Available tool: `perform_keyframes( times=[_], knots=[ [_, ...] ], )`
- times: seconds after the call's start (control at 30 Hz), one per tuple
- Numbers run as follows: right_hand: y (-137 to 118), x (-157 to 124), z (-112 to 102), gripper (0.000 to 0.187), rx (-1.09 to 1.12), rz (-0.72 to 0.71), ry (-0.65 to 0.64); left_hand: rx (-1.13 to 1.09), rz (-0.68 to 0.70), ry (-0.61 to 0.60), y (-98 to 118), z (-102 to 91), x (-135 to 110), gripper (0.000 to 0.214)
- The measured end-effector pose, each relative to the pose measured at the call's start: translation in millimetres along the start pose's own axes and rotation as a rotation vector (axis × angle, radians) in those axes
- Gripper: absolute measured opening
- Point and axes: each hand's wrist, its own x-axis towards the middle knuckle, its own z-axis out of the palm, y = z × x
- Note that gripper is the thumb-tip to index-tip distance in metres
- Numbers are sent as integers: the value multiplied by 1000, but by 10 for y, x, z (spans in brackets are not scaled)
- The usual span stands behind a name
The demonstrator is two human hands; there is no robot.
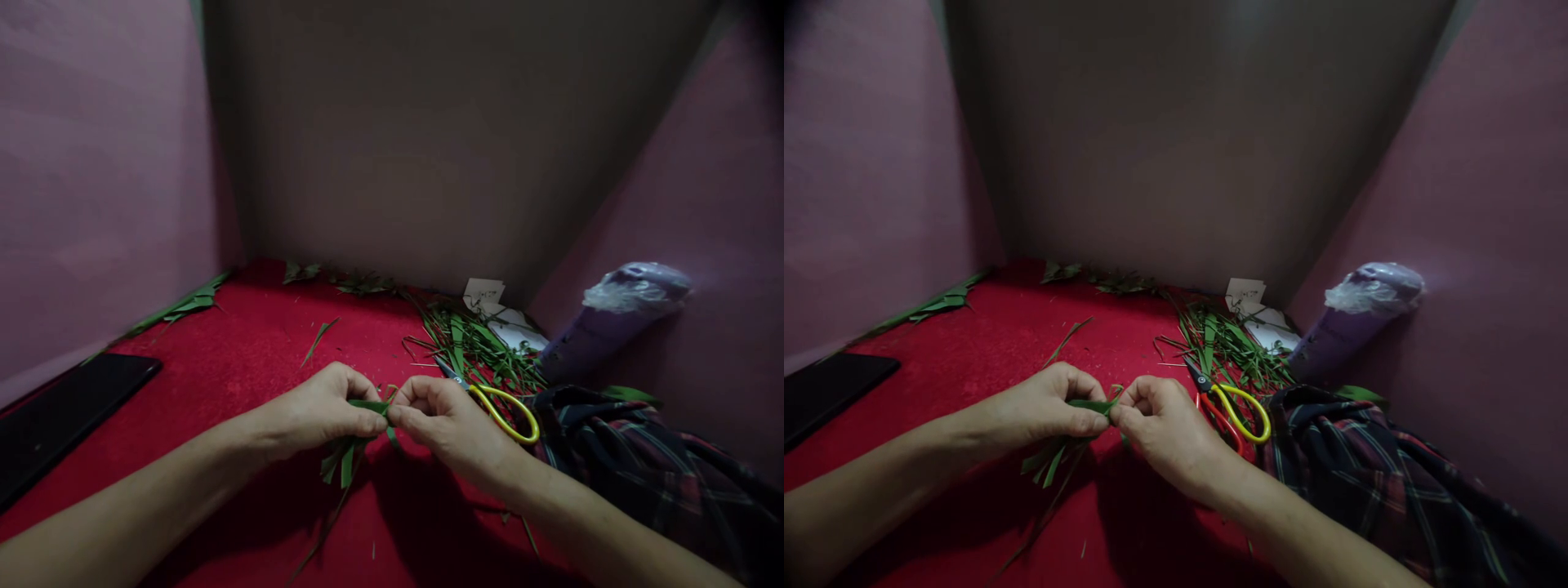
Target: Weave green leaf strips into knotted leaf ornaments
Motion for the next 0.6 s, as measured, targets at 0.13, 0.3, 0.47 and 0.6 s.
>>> perform_keyframes(
  times=[0.13,0.3,0.47,0.6],
  knots=[
    [-28,-10,-15,12,50,-4,-36,-6,14,-19,2,-14,-7,12],
    [-55,-18,-22,13,60,10,-55,5,29,-42,-11,-35,2,12],
    [-51,-12,-13,12,25,3,-42,6,10,-62,-12,-44,-1,13],
    [-34,-6,11,11,-23,1,-8,-11,10,-104,-30,-59,0,14]
  ],
)
